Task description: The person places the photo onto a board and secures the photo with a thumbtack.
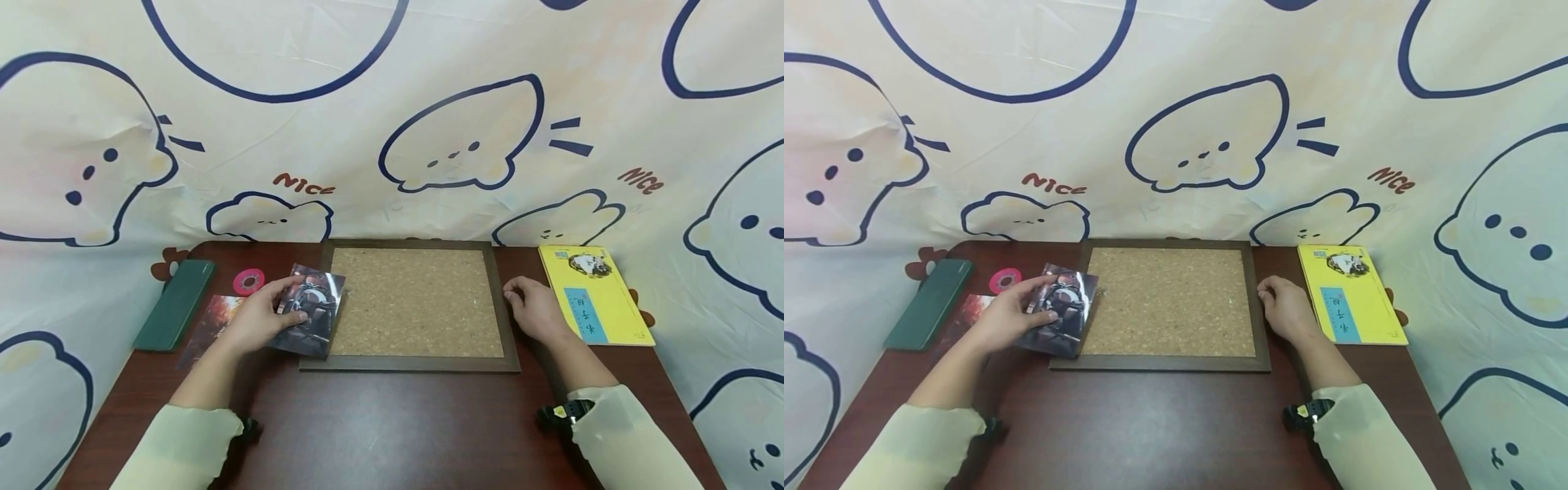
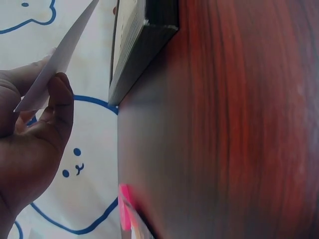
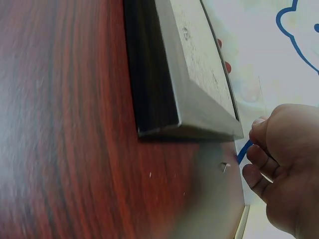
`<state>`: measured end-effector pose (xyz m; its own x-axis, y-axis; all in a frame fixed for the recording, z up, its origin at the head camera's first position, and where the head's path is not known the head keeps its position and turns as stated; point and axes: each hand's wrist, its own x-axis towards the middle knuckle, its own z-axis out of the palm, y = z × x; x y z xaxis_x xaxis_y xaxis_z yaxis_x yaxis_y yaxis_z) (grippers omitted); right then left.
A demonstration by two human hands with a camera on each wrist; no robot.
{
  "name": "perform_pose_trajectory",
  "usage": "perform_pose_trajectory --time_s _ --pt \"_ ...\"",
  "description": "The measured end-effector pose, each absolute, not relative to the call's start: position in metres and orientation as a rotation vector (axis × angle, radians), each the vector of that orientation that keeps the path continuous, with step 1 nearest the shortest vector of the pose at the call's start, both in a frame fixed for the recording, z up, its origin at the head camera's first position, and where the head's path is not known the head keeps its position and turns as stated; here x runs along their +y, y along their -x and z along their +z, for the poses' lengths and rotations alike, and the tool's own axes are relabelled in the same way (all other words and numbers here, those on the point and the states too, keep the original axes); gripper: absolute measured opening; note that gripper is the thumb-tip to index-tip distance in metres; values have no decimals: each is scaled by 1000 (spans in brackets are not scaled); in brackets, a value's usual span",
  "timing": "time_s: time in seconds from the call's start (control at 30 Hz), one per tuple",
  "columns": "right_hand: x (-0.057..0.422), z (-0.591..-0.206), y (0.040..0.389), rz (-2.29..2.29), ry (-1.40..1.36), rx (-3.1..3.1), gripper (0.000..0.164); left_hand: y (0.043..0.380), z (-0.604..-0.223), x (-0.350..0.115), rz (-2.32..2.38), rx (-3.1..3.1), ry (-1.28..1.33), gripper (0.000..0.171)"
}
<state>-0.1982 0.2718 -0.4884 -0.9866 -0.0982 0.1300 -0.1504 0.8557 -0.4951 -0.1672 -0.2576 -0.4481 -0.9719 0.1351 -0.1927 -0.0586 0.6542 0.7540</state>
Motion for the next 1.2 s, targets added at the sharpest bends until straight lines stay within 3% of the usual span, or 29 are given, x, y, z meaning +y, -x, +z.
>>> perform_pose_trajectory --time_s 1.2 --pt "205 -480 219 932 -345 -2867 9 202 -470 -193 1335 2604 -74 75"
